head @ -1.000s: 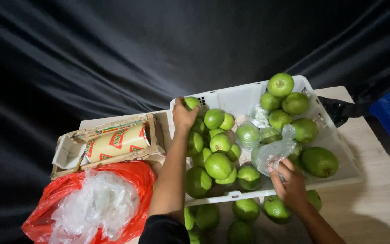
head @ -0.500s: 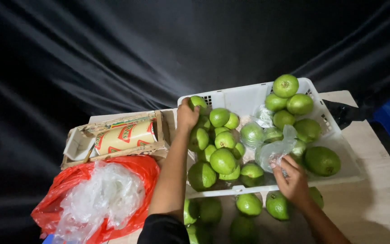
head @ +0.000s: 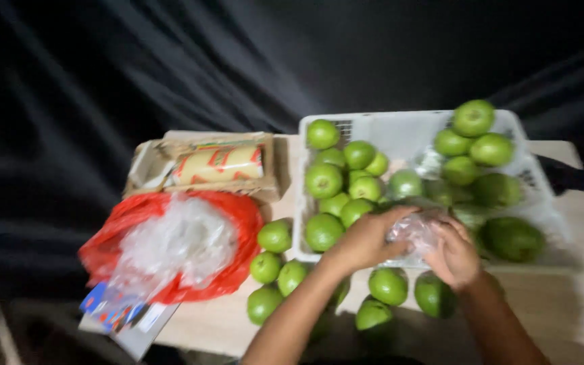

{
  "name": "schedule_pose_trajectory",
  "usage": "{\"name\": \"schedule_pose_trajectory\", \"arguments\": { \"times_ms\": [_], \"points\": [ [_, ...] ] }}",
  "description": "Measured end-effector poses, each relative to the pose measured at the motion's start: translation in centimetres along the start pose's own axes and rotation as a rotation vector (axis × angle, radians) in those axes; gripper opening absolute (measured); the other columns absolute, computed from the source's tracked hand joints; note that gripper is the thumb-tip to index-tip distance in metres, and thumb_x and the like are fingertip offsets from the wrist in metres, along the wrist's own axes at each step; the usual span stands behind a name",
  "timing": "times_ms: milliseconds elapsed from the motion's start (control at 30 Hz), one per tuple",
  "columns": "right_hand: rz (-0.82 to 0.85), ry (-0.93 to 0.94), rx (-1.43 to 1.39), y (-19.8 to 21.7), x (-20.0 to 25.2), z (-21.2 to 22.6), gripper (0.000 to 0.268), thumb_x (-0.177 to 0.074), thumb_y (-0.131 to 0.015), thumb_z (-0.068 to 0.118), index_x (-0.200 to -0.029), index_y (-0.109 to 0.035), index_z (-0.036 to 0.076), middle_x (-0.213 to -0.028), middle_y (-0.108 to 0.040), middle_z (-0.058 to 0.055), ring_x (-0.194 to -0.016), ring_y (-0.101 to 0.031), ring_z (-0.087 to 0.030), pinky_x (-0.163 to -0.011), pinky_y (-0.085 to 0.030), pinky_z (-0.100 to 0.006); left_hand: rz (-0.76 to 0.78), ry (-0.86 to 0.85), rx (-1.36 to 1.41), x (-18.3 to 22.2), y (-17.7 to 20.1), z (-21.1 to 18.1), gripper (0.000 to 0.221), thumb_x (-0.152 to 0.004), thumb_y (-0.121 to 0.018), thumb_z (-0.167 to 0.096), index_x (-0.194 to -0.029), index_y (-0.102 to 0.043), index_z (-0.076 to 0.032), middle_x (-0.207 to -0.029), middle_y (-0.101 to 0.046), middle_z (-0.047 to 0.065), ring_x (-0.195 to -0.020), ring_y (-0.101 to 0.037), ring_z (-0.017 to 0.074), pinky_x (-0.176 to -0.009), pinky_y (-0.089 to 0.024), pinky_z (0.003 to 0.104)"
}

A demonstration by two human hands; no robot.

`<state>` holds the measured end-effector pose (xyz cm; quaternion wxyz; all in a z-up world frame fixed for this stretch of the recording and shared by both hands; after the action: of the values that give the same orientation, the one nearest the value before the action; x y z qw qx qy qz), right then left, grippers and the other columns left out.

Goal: A person is individually bagging green guavas from a white plastic crate into clear plastic bags.

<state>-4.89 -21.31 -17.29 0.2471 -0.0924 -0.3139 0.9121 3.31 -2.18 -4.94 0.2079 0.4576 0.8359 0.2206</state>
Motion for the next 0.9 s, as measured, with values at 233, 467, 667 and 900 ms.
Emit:
{"name": "schedule_pose_trajectory", "arguments": {
  "times_ms": [233,467,667,900],
  "points": [
    [0.202,0.011,0.518,2.3,0.5,-1.0,0.017,-0.099,-0.057,-0.001,-0.11,-0.065,-0.01,-0.113,-0.073,-0.03,-0.104,-0.073,-0.036,-0.09,-0.063,-0.044,-0.536,0.384,-0.041,12.6,10.5,8.7,0.025,-0.089,-0.07,-0.018,-0.114,-0.076,-0.019,-0.065,-0.057,-0.007,-0.053,-0.043,0.007,-0.052,-0.041,0.029],
    [0.228,-0.009,0.512,2.9,0.4,-1.1,0.019,-0.105,-0.051,-0.001,-0.113,-0.064,-0.012,-0.106,-0.071,-0.031,-0.103,-0.07,-0.038,-0.095,-0.061,-0.05,-1.345,0.675,-0.559,23.6,20.8,18.7,0.04,-0.092,-0.065,-0.033,-0.115,-0.072,-0.002,-0.105,-0.074,0.021,-0.095,-0.069,0.0387,-0.083,-0.051,0.047],
    [0.147,-0.06,0.669,-0.7,2.0,1.1,0.02,-0.104,-0.051,-0.001,-0.11,-0.065,-0.014,-0.103,-0.072,-0.031,-0.098,-0.071,-0.038,-0.096,-0.06,-0.046,-0.544,1.246,-0.494,17.3,17.8,21.5,0.063,-0.082,-0.073,-0.058,-0.133,-0.064,-0.023,-0.135,-0.055,0.015,-0.127,-0.055,0.0382,-0.106,-0.036,0.065],
    [0.033,-0.144,0.778,-1.1,2.0,1.5,0.019,-0.102,-0.055,0.001,-0.109,-0.067,-0.012,-0.107,-0.074,-0.031,-0.097,-0.074,-0.042,-0.095,-0.058,-0.045,-0.164,1.493,-0.944,11.7,14.6,25.5,0.091,-0.097,-0.058,-0.035,-0.165,0.0,-0.015,-0.164,-0.019,0.018,-0.104,-0.062,0.0211,-0.086,-0.06,0.035]
  ]
}}
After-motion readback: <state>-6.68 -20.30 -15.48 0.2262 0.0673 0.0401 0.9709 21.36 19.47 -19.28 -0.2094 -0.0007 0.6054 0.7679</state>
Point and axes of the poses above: each hand's wrist, its own x-axis away from the middle knuckle, its own y-axis out of the back of the hand, z = x × y, the point moved 1 cm from there along -x, towards the middle knuckle
